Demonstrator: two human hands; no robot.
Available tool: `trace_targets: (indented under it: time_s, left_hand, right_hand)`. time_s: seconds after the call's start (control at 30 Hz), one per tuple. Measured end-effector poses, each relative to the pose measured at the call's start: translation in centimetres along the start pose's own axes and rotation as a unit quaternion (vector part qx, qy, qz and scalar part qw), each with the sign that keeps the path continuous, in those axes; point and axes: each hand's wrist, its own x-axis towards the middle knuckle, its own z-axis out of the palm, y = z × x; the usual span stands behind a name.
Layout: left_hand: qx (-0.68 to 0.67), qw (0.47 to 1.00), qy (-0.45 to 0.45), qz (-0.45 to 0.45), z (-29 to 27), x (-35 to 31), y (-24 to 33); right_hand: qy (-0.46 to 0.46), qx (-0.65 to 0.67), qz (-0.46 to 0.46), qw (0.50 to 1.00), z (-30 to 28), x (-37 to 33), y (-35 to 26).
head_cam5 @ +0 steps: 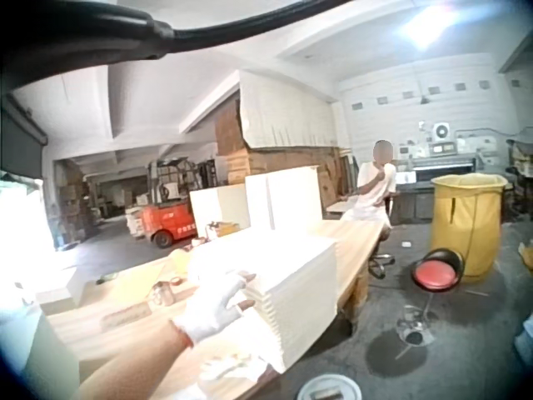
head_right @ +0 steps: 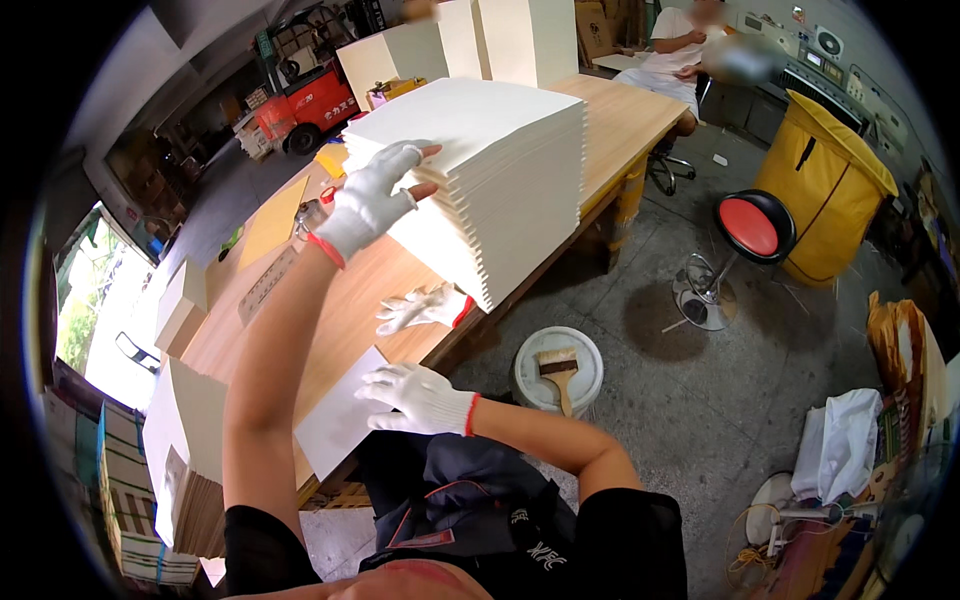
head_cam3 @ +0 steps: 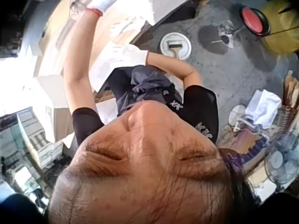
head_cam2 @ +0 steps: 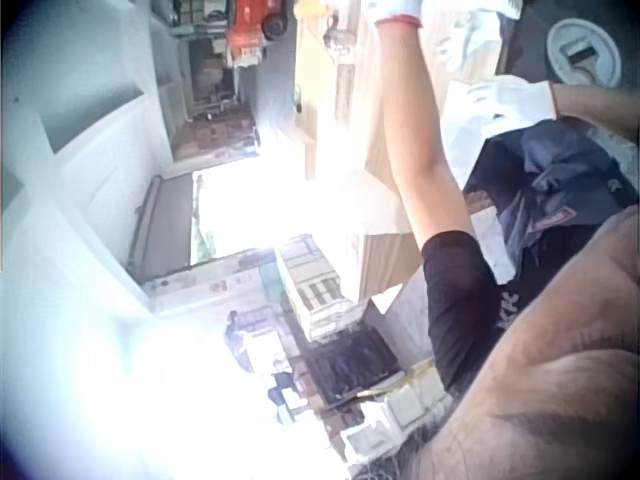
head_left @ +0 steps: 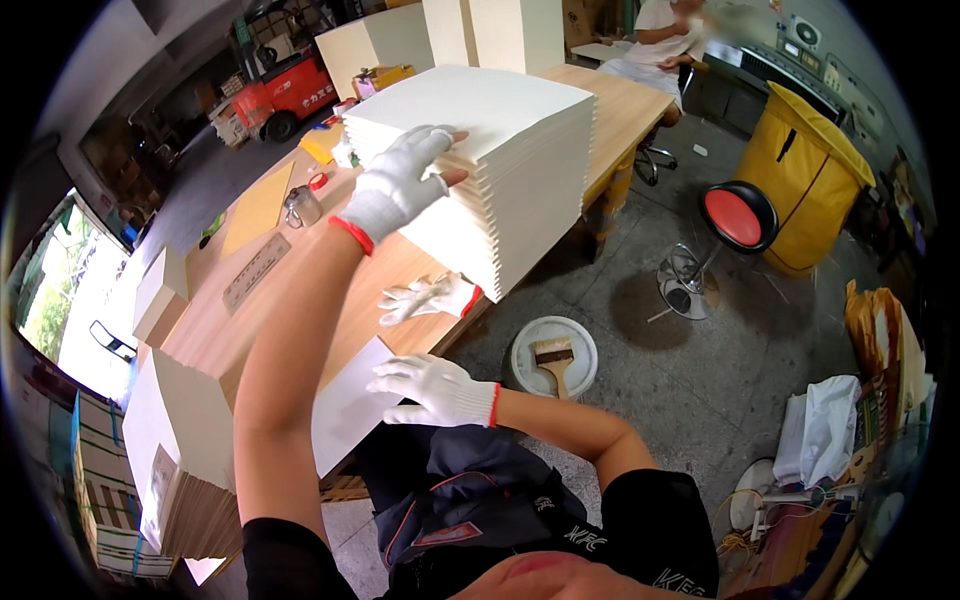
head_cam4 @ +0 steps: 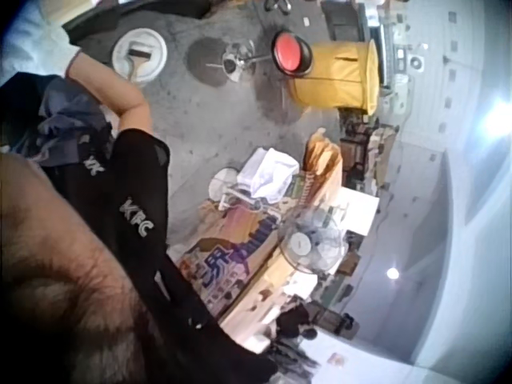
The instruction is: The person repeatedly picks up stacks of white paper sheets from a table and places them onto a growing pile. The person wears white gloves and a black shirt with a KFC logo. The action is repetitive and involves handling the paper stacks one by one.
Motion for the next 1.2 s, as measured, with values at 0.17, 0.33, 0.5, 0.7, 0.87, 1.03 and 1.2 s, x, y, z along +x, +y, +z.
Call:
trace_targets:
  time_s: [0.17, 0.33, 0.5, 0.7, 0.87, 1.03, 1.2]
  left_hand:
    - [0.018, 0.994, -0.100, -0.046, -1.3, 3.8, -1.5]
    - [-0.042, 0.996, -0.083, -0.013, -0.4, 4.9, -3.7]
    - [-0.011, 0.999, 0.035, 0.002, 0.1, 3.7, -2.8]
    - [0.061, 0.992, 0.100, -0.049, 1.3, 3.1, -2.5]
    - [-0.103, 0.961, 0.234, -0.107, 2.5, 2.3, -0.9]
    - [-0.672, 0.600, 0.085, -0.426, 0.3, 2.6, 0.1]
    - [-0.673, 0.591, 0.009, -0.444, -0.6, 4.6, 0.1]
  right_hand:
    - [0.002, 0.020, 0.042, 0.999, -4.8, -3.6, 0.4]
    - [0.008, 0.022, 0.064, 0.998, -8.1, -6.3, 1.4]
    - [0.102, -0.014, 0.070, 0.992, -14.4, -5.5, 0.7]
    - [0.272, -0.278, -0.029, 0.921, -24.2, 1.6, 1.8]
    - [0.203, -0.407, 0.053, 0.889, -24.7, 4.4, 5.2]
    - [0.216, -0.393, 0.055, 0.892, -24.6, 4.7, 5.3]
    - [0.149, -0.350, 0.120, 0.917, -24.3, 4.4, 5.2]
